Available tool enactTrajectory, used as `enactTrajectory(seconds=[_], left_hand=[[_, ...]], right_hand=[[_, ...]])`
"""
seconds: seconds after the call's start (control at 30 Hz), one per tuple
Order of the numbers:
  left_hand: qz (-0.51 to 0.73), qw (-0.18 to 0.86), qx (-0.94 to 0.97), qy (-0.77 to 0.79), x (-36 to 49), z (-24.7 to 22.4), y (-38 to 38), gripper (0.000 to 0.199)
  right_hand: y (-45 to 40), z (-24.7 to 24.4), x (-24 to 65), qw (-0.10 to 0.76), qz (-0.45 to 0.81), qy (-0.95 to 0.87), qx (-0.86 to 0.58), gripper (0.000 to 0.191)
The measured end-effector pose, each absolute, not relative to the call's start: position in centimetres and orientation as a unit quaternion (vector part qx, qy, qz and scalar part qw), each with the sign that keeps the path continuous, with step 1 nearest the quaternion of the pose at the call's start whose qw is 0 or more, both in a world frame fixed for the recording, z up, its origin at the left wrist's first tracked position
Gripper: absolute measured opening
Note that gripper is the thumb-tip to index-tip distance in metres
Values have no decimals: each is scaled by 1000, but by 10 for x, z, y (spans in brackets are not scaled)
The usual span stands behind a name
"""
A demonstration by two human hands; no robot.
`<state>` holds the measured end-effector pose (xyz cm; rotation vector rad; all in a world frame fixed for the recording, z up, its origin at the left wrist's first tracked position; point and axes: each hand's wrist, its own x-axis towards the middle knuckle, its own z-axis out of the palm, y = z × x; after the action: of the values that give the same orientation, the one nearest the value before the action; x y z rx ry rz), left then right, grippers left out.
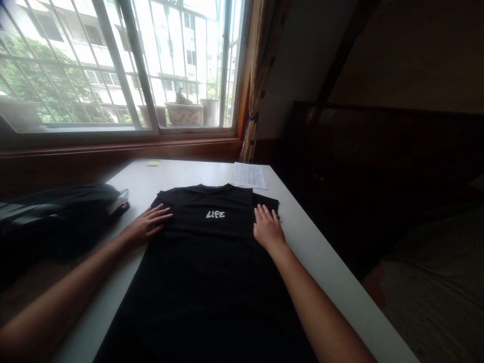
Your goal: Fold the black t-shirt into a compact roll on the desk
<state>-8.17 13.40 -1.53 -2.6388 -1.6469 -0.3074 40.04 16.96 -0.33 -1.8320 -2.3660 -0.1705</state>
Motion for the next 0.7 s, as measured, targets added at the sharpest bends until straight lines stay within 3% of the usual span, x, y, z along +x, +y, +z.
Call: enactTrajectory(seconds=[0.3, 0.7], left_hand=[[-67, -31, -824, -562, -82, -12, 149, 49], [-65, -31, -823, -564, -88, -9, 160, 55]], right_hand=[[74, 8, 220, 64, 97, -970, -215, 67], [-40, 16, 198, 102, 147, -982, -56, 70]])
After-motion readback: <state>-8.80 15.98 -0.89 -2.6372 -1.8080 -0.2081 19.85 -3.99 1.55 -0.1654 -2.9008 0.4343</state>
